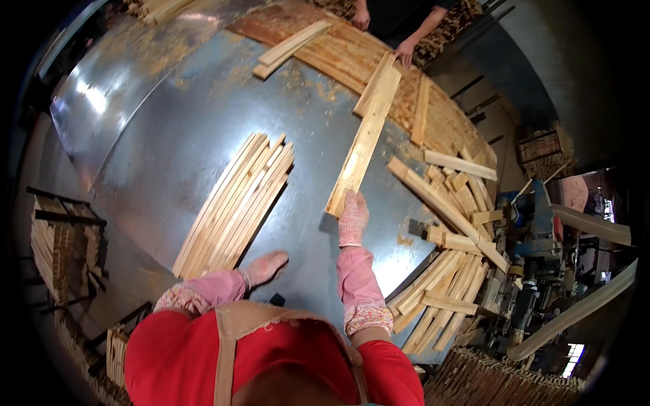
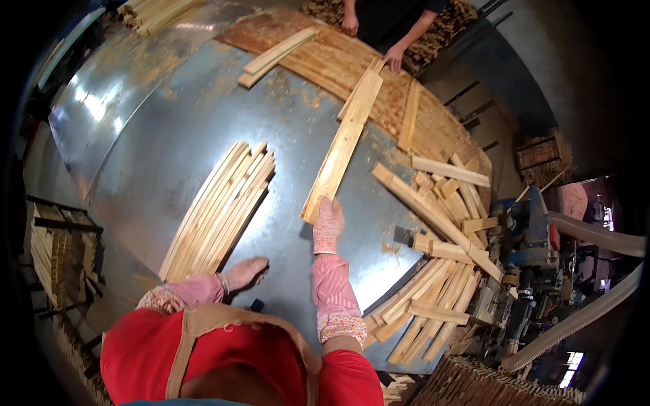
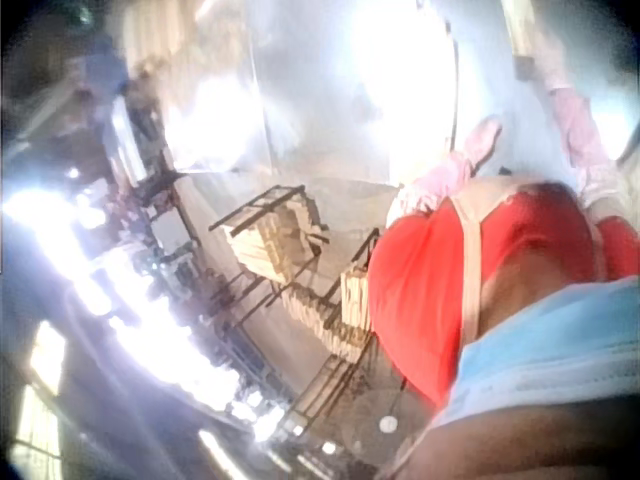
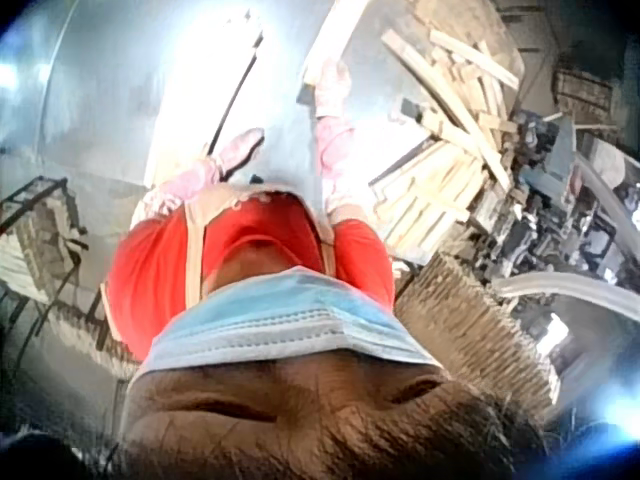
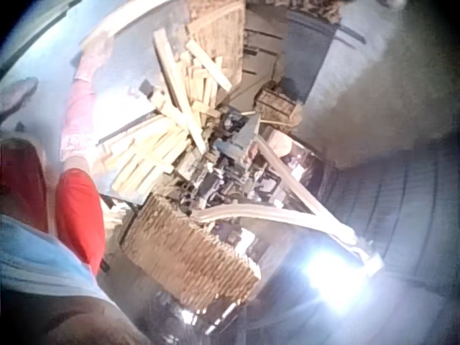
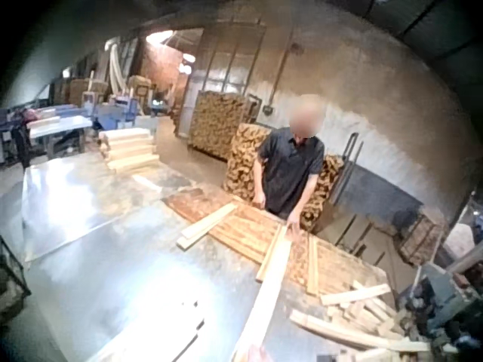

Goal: The person sorts wooden planks on a metal table, picking them up one by one and stacking them into a neat pile. They handle the wood with gloved hands, occasionally adjusting the stack to keep it aligned.

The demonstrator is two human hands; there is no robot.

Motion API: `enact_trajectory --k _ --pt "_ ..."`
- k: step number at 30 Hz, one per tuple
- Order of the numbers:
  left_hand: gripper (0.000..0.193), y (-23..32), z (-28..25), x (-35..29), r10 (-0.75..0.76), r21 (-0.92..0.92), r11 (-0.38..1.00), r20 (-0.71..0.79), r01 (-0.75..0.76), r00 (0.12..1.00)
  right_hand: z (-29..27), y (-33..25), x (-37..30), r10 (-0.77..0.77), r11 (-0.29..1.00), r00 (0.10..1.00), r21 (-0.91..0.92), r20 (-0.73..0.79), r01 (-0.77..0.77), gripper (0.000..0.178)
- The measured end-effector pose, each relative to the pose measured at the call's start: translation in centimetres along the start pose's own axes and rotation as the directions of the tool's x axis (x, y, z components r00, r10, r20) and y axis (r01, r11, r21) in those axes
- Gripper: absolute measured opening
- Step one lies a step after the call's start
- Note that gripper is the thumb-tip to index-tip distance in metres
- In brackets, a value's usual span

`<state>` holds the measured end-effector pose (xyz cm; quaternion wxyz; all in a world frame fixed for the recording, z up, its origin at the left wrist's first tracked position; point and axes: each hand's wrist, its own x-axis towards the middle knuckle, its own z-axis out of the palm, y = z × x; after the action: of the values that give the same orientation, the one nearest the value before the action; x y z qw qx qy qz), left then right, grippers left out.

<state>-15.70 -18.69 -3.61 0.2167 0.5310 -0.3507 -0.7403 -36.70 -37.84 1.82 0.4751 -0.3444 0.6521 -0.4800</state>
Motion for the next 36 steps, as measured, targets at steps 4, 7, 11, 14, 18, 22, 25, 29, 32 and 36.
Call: enact_trajectory --k 4,7,11,14,18,22,25,29,32,36 --pt "0.042 -0.5 -0.5 0.9 -0.015 -0.039 0.999 0.032 0.017 0.999 -2.4 6.9 -4.3 0.056 0.981 0.998 -0.187 0.004 -0.054 0.057" --pt "0.041 -0.1 -0.3 1.3 -0.090 -0.079 0.993 0.010 0.090 0.996 -2.8 4.5 -7.9 0.043 0.976 0.993 -0.218 0.108 -0.018 0.056" --pt "0.051 -1.1 -0.2 1.6 -0.144 -0.163 0.977 -0.038 0.136 0.989 -3.3 7.2 -8.3 0.066 0.968 0.994 -0.249 0.086 -0.042 0.054" --pt "0.056 -0.8 -0.4 1.0 -0.129 -0.129 0.984 -0.048 0.122 0.991 -3.3 7.4 -9.2 0.152 0.962 0.983 -0.243 0.099 -0.125 0.055" --pt "0.058 -1.1 -1.2 1.6 -0.113 -0.048 0.992 0.032 0.115 0.993 -4.1 11.1 -8.8 0.167 0.906 0.984 -0.405 0.066 -0.126 0.060" --pt "0.058 -2.1 -0.8 2.8 -0.202 -0.471 0.871 -0.088 0.139 0.975 -4.1 11.8 -13.6 0.204 0.869 0.970 -0.481 0.132 -0.117 0.053" --pt "0.055 -1.3 -0.4 3.4 0.190 -0.138 0.970 -0.085 -0.201 0.978 -4.6 13.0 -18.4 0.273 0.750 0.932 -0.659 0.238 -0.051 0.062" --pt "0.051 2.3 1.3 0.5 0.077 0.222 0.975 -0.299 -0.009 0.951 -5.7 15.6 -21.3 0.405 0.810 0.841 -0.567 0.358 -0.149 0.063" --pt "0.053 4.2 1.1 -3.0 0.173 0.310 0.949 -0.330 -0.067 0.928 -5.9 14.8 -20.3 0.390 0.850 0.742 -0.523 0.546 -0.062 0.063" --pt "0.053 4.5 -2.4 -7.9 0.238 0.394 0.916 -0.388 -0.073 0.890 -5.3 16.2 -19.2 0.352 0.867 0.670 -0.497 0.654 0.030 0.058"
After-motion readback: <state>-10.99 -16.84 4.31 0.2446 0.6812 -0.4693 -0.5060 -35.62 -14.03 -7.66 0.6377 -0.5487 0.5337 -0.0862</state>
